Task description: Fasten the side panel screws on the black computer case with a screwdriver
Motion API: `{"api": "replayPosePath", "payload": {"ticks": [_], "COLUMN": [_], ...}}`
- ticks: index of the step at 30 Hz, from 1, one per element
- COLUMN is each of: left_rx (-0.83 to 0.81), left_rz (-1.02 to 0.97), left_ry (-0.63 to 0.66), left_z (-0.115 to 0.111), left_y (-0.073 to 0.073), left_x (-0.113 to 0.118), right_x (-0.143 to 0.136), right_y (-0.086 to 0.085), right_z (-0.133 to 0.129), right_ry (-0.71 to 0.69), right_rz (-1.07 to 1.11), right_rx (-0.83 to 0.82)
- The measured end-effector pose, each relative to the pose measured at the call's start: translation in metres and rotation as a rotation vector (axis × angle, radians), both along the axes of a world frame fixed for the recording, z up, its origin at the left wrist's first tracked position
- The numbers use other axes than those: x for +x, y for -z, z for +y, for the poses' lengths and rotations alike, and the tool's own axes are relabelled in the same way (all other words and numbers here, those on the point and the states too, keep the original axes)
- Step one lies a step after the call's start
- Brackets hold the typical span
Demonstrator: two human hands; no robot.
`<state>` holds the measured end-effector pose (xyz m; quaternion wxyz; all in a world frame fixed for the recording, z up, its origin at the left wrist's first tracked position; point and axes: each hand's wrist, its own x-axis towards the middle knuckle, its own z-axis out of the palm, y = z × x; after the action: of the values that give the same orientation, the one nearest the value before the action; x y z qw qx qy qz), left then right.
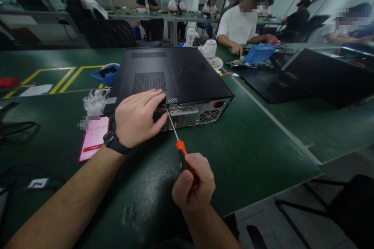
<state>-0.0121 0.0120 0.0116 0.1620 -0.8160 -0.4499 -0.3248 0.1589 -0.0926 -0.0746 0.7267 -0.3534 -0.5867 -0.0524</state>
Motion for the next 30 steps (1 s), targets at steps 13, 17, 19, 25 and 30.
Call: {"api": "replayPosePath", "payload": {"ticks": [13,17,19,25,30], "left_rx": [0.002,0.013,0.016,0.018,0.016], "left_rz": [0.012,0.016,0.019,0.028,0.025], "left_ry": [-0.007,-0.009,-0.010,-0.017,-0.019], "left_z": [-0.0004,-0.0003,-0.0002,-0.0008,-0.0010], "left_y": [0.0001,-0.0003,-0.0004,-0.0004,-0.0008], "left_x": [-0.0002,0.0001,0.0002,0.0002,0.0003], "right_x": [-0.0003,-0.0028,-0.0040,0.0000,-0.0005], "right_y": [0.0004,-0.0006,-0.0030,-0.0018,0.0021], "right_z": [0.0016,0.0013,0.0014,-0.0002,0.0001], "right_ry": [0.051,-0.028,-0.055,0.021,0.013], "right_rz": [-0.001,0.051,0.053,-0.009,-0.005], "right_rx": [0.008,0.003,0.004,-0.010,0.011]}}
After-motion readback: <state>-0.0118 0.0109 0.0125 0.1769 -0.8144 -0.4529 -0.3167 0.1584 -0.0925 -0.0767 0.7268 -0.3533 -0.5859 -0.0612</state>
